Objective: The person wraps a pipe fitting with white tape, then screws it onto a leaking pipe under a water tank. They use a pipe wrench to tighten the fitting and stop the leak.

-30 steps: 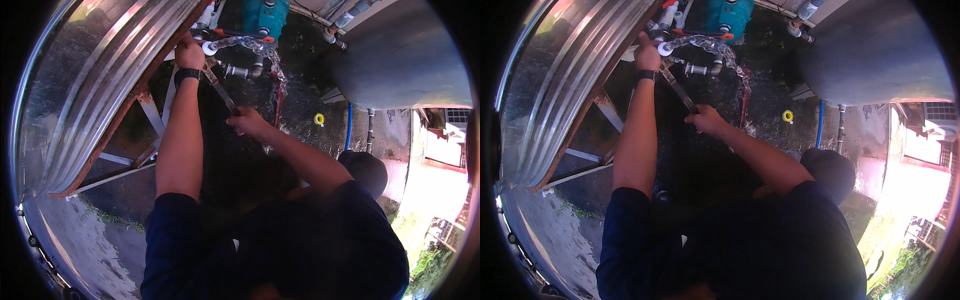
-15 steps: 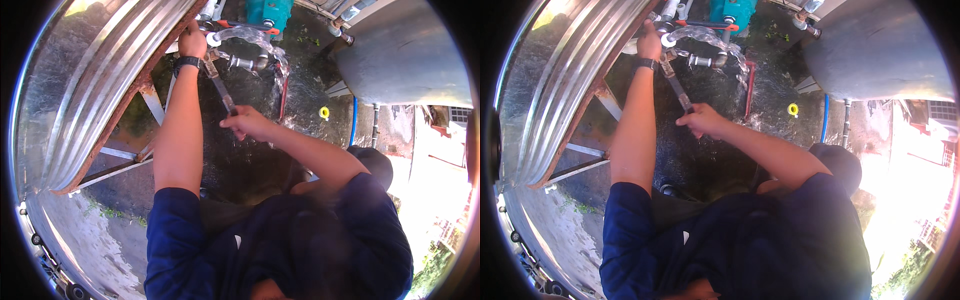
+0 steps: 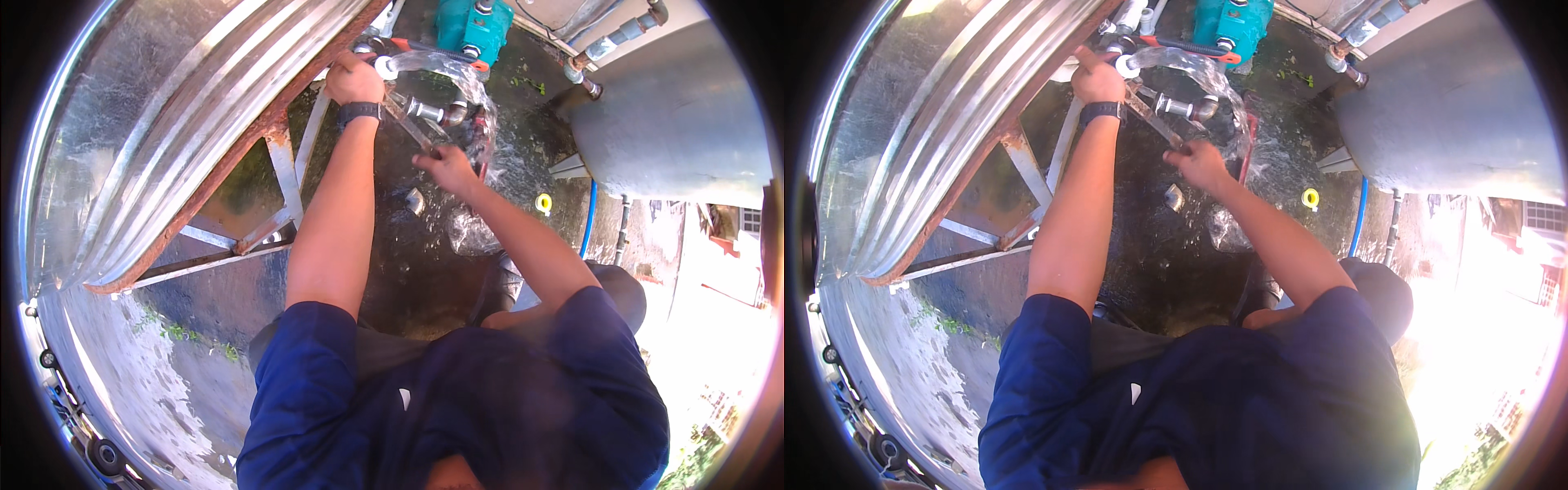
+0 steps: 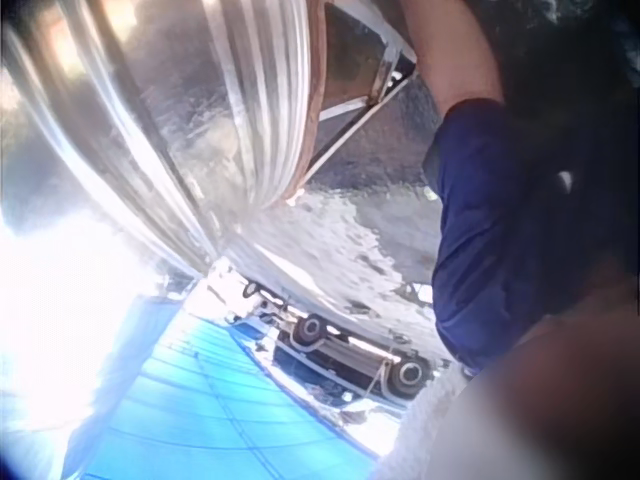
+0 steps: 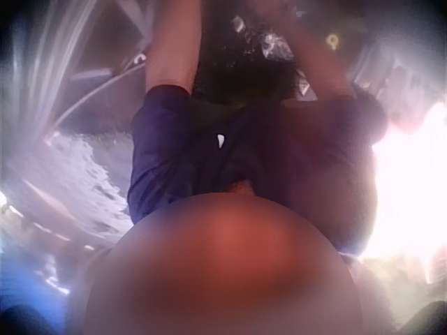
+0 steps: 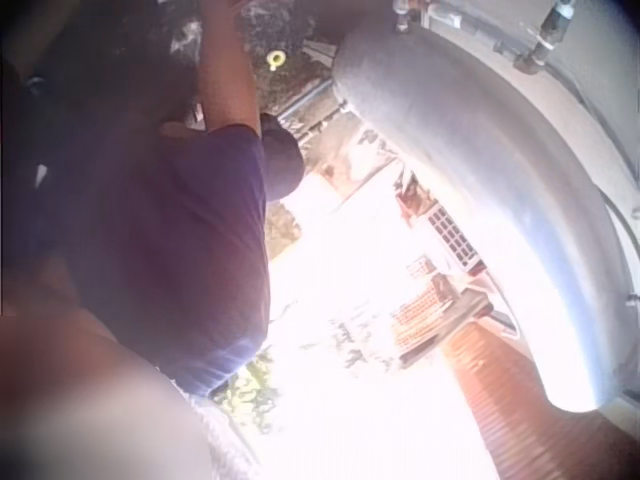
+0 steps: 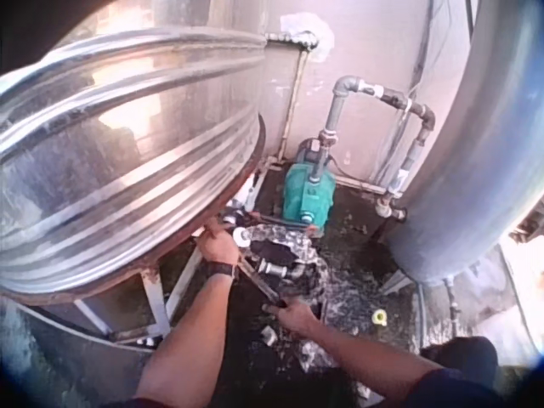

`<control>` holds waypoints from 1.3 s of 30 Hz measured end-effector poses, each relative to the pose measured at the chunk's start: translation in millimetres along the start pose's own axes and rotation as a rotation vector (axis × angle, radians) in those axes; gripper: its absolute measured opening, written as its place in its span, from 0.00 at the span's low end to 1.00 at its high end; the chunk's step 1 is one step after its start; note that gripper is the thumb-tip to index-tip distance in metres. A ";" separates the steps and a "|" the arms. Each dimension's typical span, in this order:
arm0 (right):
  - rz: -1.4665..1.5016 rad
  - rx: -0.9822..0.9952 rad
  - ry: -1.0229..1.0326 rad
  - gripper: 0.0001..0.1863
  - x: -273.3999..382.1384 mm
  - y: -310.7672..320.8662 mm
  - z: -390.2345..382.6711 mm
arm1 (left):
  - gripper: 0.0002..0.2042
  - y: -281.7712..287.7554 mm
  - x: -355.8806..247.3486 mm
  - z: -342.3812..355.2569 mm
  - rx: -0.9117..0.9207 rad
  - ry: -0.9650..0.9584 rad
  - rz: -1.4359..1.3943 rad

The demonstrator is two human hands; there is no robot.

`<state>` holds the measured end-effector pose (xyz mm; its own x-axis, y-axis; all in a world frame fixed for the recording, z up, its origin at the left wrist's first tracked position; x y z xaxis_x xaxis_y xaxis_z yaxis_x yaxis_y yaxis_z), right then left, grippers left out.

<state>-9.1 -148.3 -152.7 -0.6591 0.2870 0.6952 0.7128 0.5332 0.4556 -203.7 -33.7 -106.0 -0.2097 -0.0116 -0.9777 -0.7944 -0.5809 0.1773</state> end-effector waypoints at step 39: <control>-0.023 -0.267 0.281 0.19 -17.6 -21.8 69.8 | 0.27 -2.4 15.2 -2.4 -0.110 -0.140 -0.212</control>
<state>-29.8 -109.4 -213.7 -0.6106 0.0288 0.7914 0.7604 0.3003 0.5758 -203.6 -34.4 -121.6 -0.1280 0.2278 -0.9653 -0.7642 -0.6431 -0.0504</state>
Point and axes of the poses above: each hand's wrist, its own z-axis towards the middle knuckle, its own y-axis out of the back of the hand, x = y × z, the point moved 1 cm from there along z, towards the middle knuckle, and after that the axes turned 10 degrees about x, right-handed, at the moved point
